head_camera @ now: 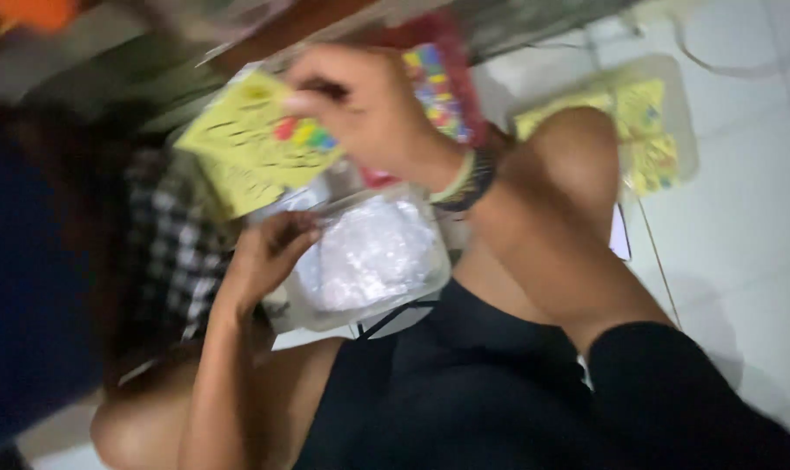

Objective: Individually packing yellow stickers into small clear plastic zip-lock bags.

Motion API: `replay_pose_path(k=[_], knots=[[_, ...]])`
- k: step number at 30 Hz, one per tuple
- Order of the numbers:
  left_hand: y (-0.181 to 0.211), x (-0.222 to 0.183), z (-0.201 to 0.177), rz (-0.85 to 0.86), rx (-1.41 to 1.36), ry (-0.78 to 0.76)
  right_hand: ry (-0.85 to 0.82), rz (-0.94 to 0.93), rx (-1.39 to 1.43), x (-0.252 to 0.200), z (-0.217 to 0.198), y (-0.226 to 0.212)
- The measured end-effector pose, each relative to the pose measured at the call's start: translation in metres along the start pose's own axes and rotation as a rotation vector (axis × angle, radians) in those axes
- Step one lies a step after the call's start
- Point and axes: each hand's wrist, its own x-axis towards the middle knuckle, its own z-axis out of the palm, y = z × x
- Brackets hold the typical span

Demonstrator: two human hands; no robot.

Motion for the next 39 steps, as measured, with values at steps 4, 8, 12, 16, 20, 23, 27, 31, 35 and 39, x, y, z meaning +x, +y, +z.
replay_pose_path(k=[4, 8, 12, 16, 20, 23, 27, 31, 35, 39], knots=[[-0.028, 0.005, 0.037, 0.133, 0.321, -0.029, 0.112, -0.121, -0.131, 0.005, -0.048, -0.026], [-0.053, 0.000, 0.071, 0.128, 0.704, 0.047, 0.246, -0.136, -0.119, -0.021, -0.122, -0.017], [-0.054, -0.004, 0.088, 0.148, 0.843, 0.115, 0.695, 0.188, -0.295, -0.109, -0.220, 0.062], [-0.052, -0.005, 0.094, 0.159, 0.945, 0.144, 0.720, 0.311, -0.464, -0.235, -0.315, 0.147], [-0.052, -0.004, 0.095, 0.143, 0.934, 0.162, 0.650, 0.385, -0.812, -0.374, -0.372, 0.221], [-0.054, -0.002, 0.096, 0.111, 0.933, 0.165, 0.593, 0.640, -0.940, -0.440, -0.369, 0.251], [-0.048, -0.001, 0.096, -0.009, 0.951, 0.121, 0.656, 1.150, -0.522, -0.435, -0.322, 0.238], [-0.044, 0.000, 0.098, -0.026, 0.904, 0.133, 0.346, 1.290, -0.813, -0.425, -0.303, 0.245], [-0.043, 0.000, 0.097, -0.047, 0.835, 0.134, 0.405, 1.027, -1.195, -0.443, -0.291, 0.265], [-0.044, -0.004, 0.095, 0.044, 0.724, 0.187, 0.596, 1.020, -1.194, -0.434, -0.286, 0.256]])
